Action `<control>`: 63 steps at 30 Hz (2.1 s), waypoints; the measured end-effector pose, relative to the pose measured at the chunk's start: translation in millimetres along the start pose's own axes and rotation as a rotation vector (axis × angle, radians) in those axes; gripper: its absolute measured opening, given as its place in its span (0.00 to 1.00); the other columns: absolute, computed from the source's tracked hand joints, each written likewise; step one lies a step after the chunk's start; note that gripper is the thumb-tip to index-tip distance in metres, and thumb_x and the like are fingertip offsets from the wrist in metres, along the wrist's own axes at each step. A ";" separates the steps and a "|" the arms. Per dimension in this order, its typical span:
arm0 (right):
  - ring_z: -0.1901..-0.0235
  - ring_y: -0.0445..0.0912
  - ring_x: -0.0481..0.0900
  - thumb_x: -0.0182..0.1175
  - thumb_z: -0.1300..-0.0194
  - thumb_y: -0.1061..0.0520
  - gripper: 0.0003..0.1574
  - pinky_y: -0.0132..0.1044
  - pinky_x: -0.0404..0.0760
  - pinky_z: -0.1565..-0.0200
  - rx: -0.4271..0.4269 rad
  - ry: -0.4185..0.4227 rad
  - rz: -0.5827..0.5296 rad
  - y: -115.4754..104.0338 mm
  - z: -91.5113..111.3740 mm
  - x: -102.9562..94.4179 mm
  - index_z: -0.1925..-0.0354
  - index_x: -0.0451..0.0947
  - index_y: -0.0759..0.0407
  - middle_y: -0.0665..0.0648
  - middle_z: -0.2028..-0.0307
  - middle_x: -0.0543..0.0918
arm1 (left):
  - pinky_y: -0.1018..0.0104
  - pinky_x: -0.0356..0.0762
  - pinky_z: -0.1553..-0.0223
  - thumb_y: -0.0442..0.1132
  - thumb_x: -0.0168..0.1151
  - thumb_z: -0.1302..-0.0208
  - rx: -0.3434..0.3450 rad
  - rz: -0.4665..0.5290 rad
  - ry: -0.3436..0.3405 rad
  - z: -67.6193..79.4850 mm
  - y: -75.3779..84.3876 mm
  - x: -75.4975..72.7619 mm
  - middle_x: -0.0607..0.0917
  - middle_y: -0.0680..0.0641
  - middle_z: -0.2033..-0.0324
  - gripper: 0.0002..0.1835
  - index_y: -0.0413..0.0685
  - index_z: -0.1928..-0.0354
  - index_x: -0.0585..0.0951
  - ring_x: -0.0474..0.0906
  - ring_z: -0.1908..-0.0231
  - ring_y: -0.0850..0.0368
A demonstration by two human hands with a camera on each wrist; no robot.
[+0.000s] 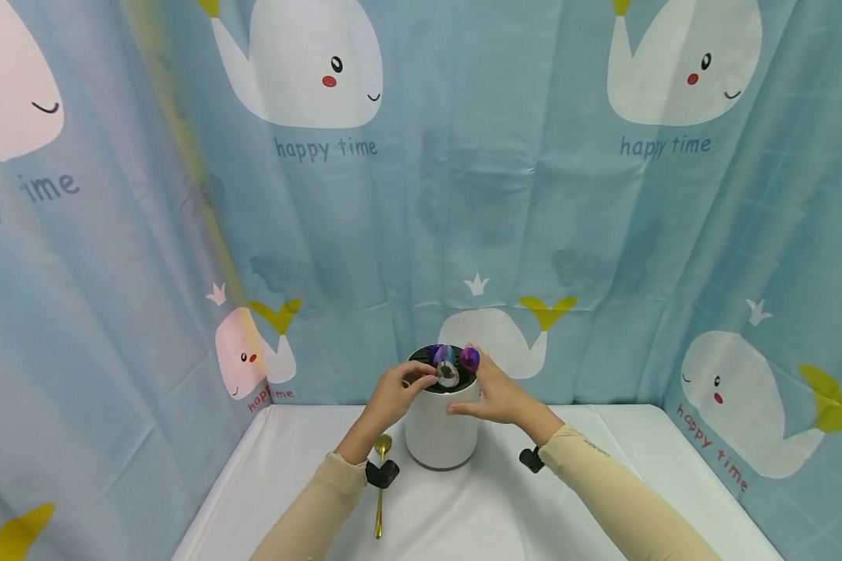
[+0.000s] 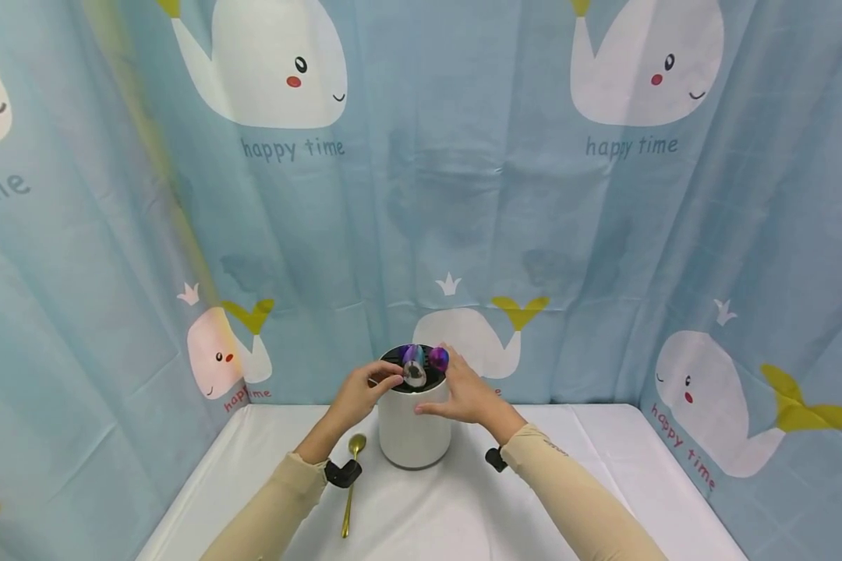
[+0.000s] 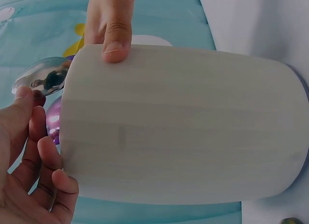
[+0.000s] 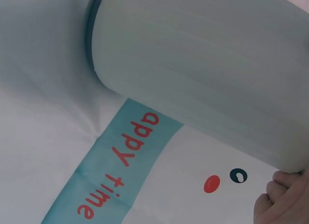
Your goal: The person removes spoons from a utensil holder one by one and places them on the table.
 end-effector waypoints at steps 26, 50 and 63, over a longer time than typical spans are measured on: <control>0.16 0.61 0.45 0.70 0.40 0.20 0.87 0.63 0.59 0.23 0.005 -0.004 -0.011 -1.4 -0.2 -0.6 0.13 0.30 0.60 0.65 0.14 0.37 | 0.66 0.74 0.64 0.44 0.68 0.24 -0.039 -0.025 -0.035 -2.2 1.6 5.8 0.86 0.51 0.59 0.08 0.49 0.53 0.90 0.72 0.65 0.57; 0.16 0.61 0.46 0.71 0.40 0.20 0.86 0.64 0.59 0.23 0.002 -0.002 -0.007 -1.4 0.8 0.7 0.13 0.31 0.59 0.65 0.14 0.38 | 0.68 0.73 0.67 0.41 0.71 0.26 0.059 0.099 0.147 -3.5 8.6 -1.9 0.87 0.49 0.63 0.06 0.47 0.55 0.90 0.74 0.69 0.60; 0.16 0.61 0.45 0.71 0.42 0.19 0.86 0.65 0.57 0.23 -0.002 0.010 -0.021 -1.1 -0.4 1.0 0.12 0.33 0.57 0.64 0.14 0.39 | 0.67 0.74 0.64 0.42 0.70 0.25 0.046 0.215 0.225 -3.9 14.8 -20.6 0.88 0.41 0.58 0.09 0.43 0.55 0.89 0.81 0.66 0.49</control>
Point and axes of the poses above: each hand's wrist, its own z-axis away from the middle knuckle, its own x-axis out of the palm, y = z × x, the point moved 1 cm from there along -z, towards the middle knuckle
